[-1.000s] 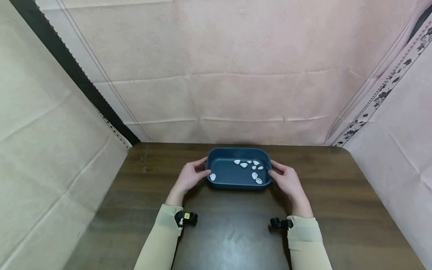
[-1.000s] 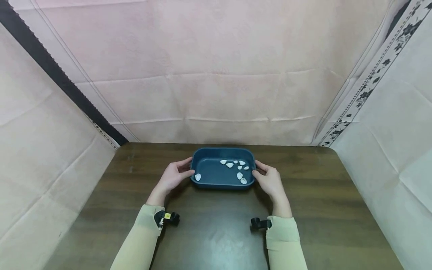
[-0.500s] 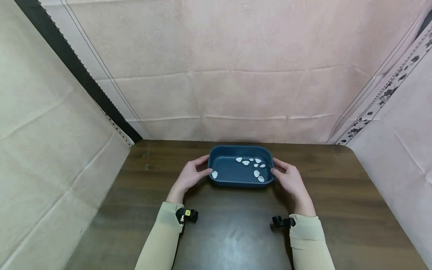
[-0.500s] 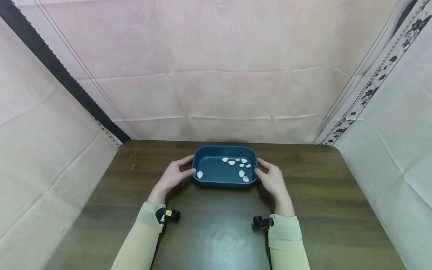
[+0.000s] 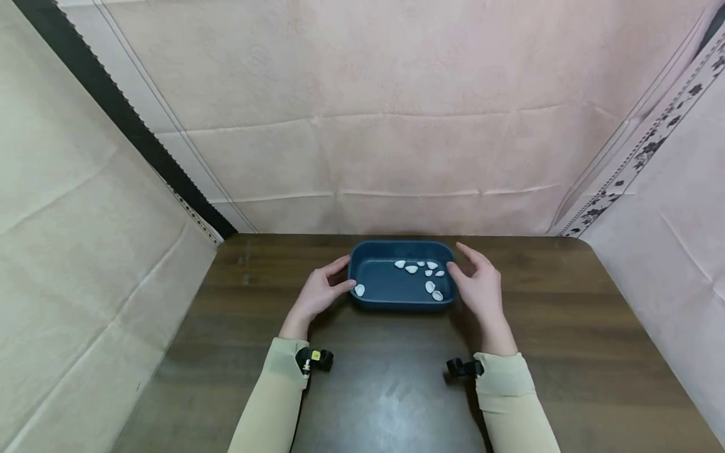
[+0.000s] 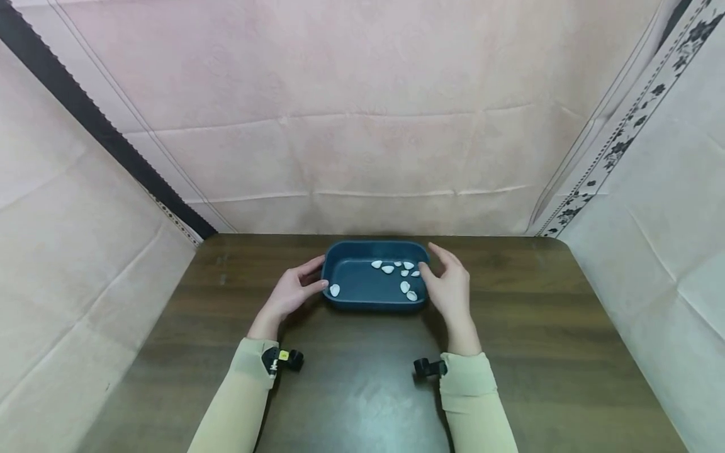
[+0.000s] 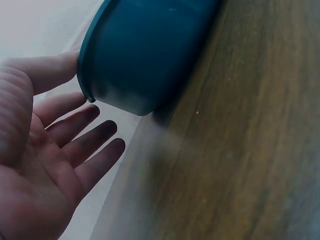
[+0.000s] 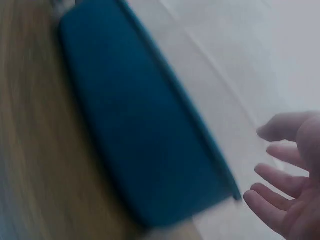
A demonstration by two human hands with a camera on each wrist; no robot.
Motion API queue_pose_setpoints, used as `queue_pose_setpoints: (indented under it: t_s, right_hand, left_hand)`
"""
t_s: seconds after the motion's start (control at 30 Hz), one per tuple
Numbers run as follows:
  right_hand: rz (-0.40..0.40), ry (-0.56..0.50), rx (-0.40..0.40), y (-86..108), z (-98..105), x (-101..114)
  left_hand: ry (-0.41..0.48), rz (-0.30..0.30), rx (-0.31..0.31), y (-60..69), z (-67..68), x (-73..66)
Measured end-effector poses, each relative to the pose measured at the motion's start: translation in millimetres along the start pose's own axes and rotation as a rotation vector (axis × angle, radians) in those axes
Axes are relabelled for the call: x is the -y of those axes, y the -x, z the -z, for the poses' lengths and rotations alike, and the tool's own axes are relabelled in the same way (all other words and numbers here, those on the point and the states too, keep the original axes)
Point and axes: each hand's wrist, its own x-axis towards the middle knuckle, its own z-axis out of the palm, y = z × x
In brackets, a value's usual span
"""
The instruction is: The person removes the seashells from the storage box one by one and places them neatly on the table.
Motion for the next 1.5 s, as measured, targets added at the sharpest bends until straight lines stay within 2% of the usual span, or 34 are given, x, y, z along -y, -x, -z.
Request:
queue_pose_setpoints:
  t_s: [0.03, 0.1, 0.27, 0.37, 0.47, 0.67, 0.9, 1.3, 1.5]
  right_hand:
    - [0.027, -0.014, 0.005, -1.0, -4.1, 6.2]
    - [0.067, -0.049, 0.065, -2.5, -13.6, 16.7]
    - [0.088, -0.109, 0.328, -10.2, -47.3, 32.2]
    - [0.092, -0.11, 0.488, -17.8, -71.2, 36.5]
    - [0.095, -0.091, 0.613, -26.4, -91.9, 38.1]
    - [0.061, -0.013, 0.757, -41.6, -119.0, 41.2]
    - [0.056, 0.082, 0.782, -40.9, -135.4, 40.1]
    - [0.07, 0.198, 0.749, -43.1, -145.7, 42.5]
    - [0.064, 0.223, 0.753, -43.1, -147.5, 46.9]
  left_hand:
    - [-0.004, -0.005, -0.002, -0.4, 0.3, 0.1]
    - [-0.008, -0.019, 0.002, -1.8, 0.1, 0.1]
    - [0.004, -0.036, 0.019, -4.5, -1.0, -0.6]
    - [0.008, -0.027, 0.011, -4.2, -0.9, -0.9]
    - [0.008, -0.023, 0.01, -3.5, -0.1, -0.4]
    - [0.016, -0.011, 0.012, -2.8, 1.2, 0.6]
    - [0.01, -0.003, 0.007, -0.1, -2.0, 4.6]
    - [0.015, -0.024, 0.006, -1.0, -0.4, 4.2]
    - [0.027, -0.017, 0.0, -1.5, 0.2, 3.9]
